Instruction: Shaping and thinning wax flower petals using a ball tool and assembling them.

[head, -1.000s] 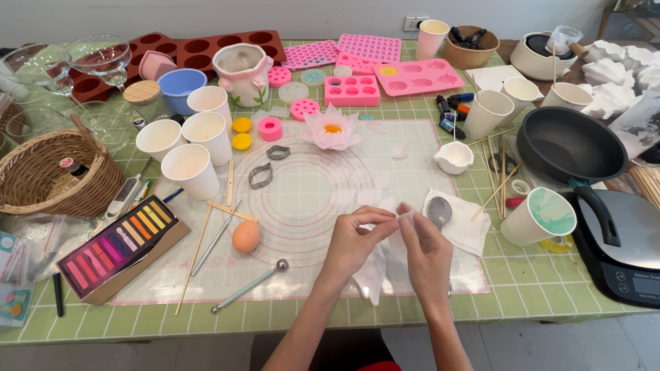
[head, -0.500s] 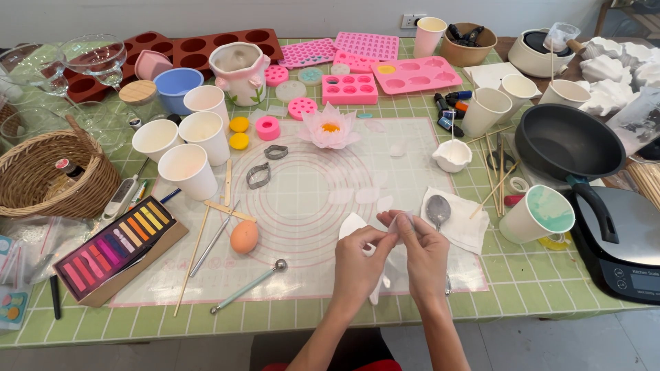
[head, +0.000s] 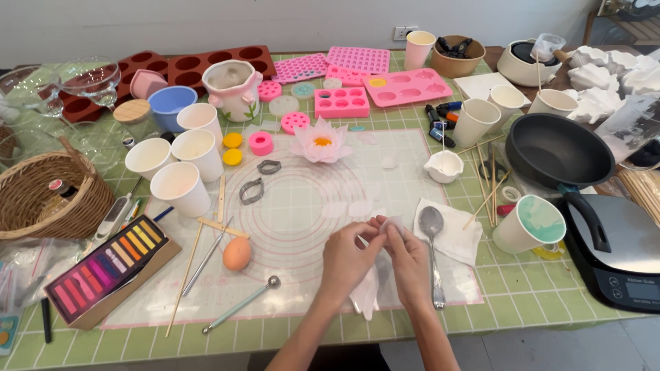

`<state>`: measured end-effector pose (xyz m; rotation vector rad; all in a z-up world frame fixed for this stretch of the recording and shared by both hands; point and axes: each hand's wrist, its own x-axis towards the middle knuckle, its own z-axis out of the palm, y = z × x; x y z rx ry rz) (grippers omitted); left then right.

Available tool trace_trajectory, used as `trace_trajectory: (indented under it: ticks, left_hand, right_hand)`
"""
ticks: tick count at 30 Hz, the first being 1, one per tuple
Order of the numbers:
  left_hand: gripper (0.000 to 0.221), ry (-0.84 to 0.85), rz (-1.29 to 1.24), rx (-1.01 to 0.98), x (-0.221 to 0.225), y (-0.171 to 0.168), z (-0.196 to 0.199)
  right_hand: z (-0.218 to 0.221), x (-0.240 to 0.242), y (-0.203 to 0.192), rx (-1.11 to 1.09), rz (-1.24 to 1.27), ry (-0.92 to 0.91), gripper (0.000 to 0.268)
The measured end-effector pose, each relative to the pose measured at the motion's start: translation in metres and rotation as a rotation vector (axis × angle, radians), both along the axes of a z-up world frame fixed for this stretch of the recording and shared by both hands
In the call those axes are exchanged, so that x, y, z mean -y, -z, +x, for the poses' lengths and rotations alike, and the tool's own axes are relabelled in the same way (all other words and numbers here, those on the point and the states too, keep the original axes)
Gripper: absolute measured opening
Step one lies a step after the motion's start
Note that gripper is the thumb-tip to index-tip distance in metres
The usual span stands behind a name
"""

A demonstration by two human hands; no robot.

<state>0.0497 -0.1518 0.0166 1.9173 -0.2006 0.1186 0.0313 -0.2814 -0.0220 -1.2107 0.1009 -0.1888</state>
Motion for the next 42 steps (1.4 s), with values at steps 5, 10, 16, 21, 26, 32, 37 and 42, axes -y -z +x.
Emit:
trace_trajectory:
  ticks: [5, 10, 16, 21, 26, 32, 37, 42]
  left_hand:
    - [0.024, 0.014, 0.137, 0.214, 0.000, -0.009, 0.046]
    - [0.025, 0.200, 0.294, 0.338, 0.017, 0.008, 0.123]
    - [0.022, 0.265, 0.491, 0.060, 0.036, 0.006, 0.237]
    - [0.019, 0.233, 0.725, 0.204, 0.063, 0.029, 0.316]
    - [0.017, 0.250, 0.778, 0.128, 0.090, 0.043, 0.344]
    - [0.018, 0.233, 0.809, 0.057, 0.093, 0.060, 0.364]
    - [0.017, 0.166, 0.830, 0.129, 0.088, 0.051, 0.358]
    - [0.010, 0.233, 0.485, 0.298, 0.059, 0.003, 0.322]
  right_hand:
    - [0.023, 0.018, 0.013, -0.028, -0.115, -0.017, 0.042]
    - [0.043, 0.027, 0.021, -0.012, -0.182, -0.118, 0.044]
    - [0.042, 0.036, 0.033, -0.082, -0.174, 0.010, 0.052]
    - [0.008, 0.030, 0.045, -0.020, -0.215, 0.170, 0.040]
    - [0.000, 0.026, 0.062, -0.091, -0.175, 0.181, 0.035]
    - [0.000, 0.027, 0.067, -0.114, -0.154, 0.154, 0.030]
    - [-0.003, 0.030, 0.065, -0.188, -0.190, 0.143, 0.028]
    - [-0.007, 0.030, 0.068, -0.155, -0.296, 0.221, 0.027]
